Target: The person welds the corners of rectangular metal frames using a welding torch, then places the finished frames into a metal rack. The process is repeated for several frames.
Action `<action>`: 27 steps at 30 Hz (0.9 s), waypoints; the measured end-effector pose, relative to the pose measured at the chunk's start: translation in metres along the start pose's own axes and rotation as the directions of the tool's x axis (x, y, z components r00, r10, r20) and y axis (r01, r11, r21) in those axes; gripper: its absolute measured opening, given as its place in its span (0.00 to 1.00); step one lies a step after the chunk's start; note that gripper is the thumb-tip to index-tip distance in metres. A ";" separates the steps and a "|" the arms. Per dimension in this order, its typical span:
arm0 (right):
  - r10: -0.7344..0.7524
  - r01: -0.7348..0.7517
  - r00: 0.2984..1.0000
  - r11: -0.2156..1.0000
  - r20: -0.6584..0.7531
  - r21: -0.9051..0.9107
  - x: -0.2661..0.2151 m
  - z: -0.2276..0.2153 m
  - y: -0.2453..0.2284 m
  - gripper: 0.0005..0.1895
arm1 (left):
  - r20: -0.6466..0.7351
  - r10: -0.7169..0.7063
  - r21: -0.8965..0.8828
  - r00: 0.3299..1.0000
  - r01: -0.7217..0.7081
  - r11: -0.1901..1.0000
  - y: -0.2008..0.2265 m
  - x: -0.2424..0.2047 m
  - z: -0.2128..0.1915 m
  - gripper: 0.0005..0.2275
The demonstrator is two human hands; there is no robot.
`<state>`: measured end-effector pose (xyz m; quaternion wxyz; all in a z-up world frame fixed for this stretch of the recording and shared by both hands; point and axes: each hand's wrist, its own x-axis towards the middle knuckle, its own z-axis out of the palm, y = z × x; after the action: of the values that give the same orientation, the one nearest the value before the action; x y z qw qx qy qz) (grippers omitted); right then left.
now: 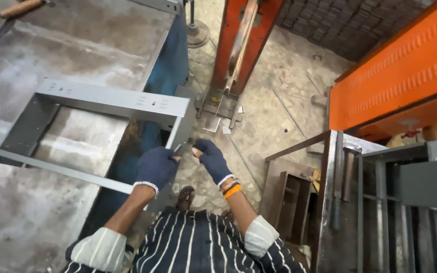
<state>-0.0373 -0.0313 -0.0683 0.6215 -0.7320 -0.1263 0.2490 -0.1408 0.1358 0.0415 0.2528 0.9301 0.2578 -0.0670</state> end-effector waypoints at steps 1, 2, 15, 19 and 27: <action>0.000 0.000 1.000 1.000 0.015 -0.002 -0.001 -0.004 0.003 0.18 | -0.005 -0.014 -0.003 1.000 0.014 1.000 0.017 -0.014 -0.004 0.13; 0.067 -0.070 0.997 0.990 0.032 0.119 -0.001 -0.007 0.007 0.21 | 0.001 -0.008 -0.047 1.000 0.008 0.999 0.034 -0.028 -0.007 0.14; 0.006 -0.249 0.962 0.425 0.273 0.870 -0.050 -0.114 0.050 0.27 | 0.031 0.222 -0.201 0.975 -0.211 0.957 0.179 -0.126 -0.006 0.15; -0.036 -0.249 0.958 0.378 0.283 0.892 -0.074 -0.146 0.009 0.24 | -0.016 0.235 -0.306 0.972 -0.228 0.924 0.200 -0.149 -0.010 0.15; -0.097 -0.164 0.945 0.684 0.311 0.711 -0.086 -0.145 -0.091 0.31 | 0.106 -0.063 -0.518 0.992 0.109 0.848 0.183 -0.145 -0.016 0.16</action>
<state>-0.0228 -0.1785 0.0527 0.8264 -0.3755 -0.1036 0.4065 -0.1719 -0.0561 0.1721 0.5035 0.8102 0.2968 -0.0449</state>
